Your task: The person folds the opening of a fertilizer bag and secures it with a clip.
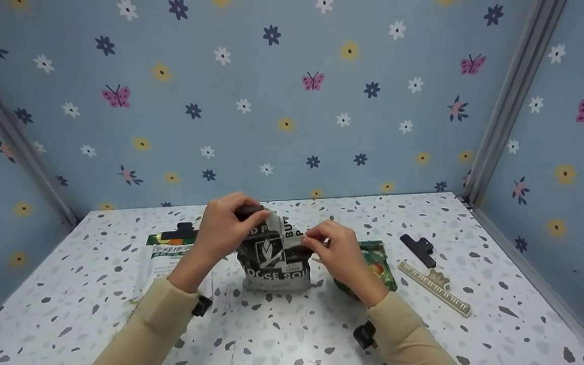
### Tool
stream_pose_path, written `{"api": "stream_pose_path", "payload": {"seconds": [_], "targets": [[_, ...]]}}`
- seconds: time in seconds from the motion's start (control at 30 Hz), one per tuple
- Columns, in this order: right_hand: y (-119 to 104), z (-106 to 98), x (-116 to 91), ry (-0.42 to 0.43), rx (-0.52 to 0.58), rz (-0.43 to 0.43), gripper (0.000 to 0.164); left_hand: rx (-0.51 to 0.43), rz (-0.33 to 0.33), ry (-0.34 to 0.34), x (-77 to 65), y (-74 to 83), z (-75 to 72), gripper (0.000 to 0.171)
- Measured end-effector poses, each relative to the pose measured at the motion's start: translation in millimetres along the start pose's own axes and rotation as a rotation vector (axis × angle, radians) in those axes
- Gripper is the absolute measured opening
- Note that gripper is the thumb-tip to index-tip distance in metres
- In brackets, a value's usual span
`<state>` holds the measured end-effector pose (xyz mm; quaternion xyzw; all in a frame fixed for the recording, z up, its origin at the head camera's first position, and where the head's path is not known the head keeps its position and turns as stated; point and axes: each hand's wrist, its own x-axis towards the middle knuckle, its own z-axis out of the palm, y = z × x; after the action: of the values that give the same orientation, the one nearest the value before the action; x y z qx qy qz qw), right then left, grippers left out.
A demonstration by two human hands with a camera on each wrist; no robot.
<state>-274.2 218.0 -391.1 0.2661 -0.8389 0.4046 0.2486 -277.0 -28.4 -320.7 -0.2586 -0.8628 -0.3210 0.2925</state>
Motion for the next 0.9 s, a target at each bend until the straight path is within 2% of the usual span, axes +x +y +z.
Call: {"api": "stream_pose_path", "payload": {"seconds": [0.1,0.23,0.43,0.57,0.9], "targets": [[0,-3,-1,-0.018,0.017,0.005,0.002,0.003,0.001,-0.004,-0.4,-0.8,0.5,0.02],[1,-11,-2,-0.029,0.012,0.021,0.006,0.004,0.001,-0.001,-1.3,-1.2,0.3,0.021],[13,-36,-4,0.002,-0.084,0.092,0.008,-0.003,-0.005,-0.012,-1.8,-1.0,0.6,0.022],[25,-57,-7,0.006,-0.17,0.21,0.012,-0.009,-0.004,-0.009,-1.5,-0.3,0.6,0.022],[73,-96,-21,0.078,-0.306,0.596,0.029,-0.017,0.009,0.017,-2.8,-2.5,2.9,0.02]]}}
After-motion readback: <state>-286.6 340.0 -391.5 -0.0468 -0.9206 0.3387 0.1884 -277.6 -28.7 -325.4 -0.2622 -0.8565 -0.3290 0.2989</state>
